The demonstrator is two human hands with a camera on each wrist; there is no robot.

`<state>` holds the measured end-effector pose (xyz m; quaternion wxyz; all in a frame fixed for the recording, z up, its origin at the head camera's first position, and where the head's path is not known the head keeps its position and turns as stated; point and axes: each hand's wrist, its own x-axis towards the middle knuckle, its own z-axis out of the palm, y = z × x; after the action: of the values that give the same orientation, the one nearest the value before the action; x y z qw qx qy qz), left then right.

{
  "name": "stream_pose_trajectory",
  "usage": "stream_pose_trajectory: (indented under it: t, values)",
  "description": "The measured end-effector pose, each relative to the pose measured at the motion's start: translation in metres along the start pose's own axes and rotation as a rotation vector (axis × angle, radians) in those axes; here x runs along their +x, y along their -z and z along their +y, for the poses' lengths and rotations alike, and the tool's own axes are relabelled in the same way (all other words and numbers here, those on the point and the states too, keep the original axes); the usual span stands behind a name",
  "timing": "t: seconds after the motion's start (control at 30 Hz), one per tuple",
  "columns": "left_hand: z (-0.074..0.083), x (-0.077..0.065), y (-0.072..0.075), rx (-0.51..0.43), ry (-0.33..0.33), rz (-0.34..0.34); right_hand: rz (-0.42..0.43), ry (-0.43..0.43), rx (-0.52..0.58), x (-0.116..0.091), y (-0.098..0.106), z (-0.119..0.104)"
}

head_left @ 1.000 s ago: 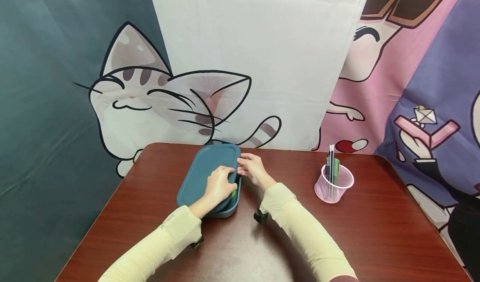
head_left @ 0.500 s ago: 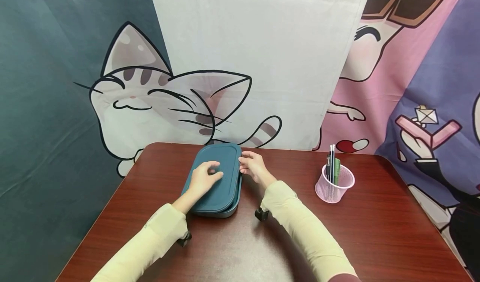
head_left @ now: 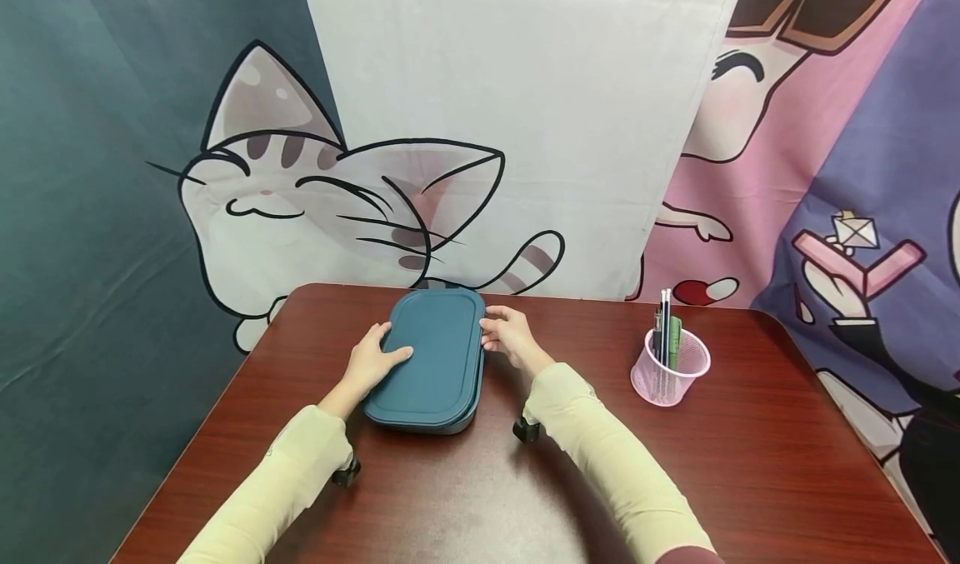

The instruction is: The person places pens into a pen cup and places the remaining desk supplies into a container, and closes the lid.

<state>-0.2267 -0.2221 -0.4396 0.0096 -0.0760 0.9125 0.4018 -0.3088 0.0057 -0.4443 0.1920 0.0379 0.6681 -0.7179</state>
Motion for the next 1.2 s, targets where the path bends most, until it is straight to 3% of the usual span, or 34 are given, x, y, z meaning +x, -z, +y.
stream_pose_trajectory:
  t: [0.17,0.77,1.2]
  values:
    - [-0.001,0.002,0.000,0.018,0.025,-0.045,-0.009,0.021,-0.038,0.000,0.001,0.002]
    - [0.009,0.010,-0.003,0.100,0.043,0.000,0.033,0.030,-0.209,0.001,0.002,0.009]
    - [0.006,0.012,-0.005,0.124,0.024,0.013,0.018,0.022,-0.210,0.003,0.003,0.015]
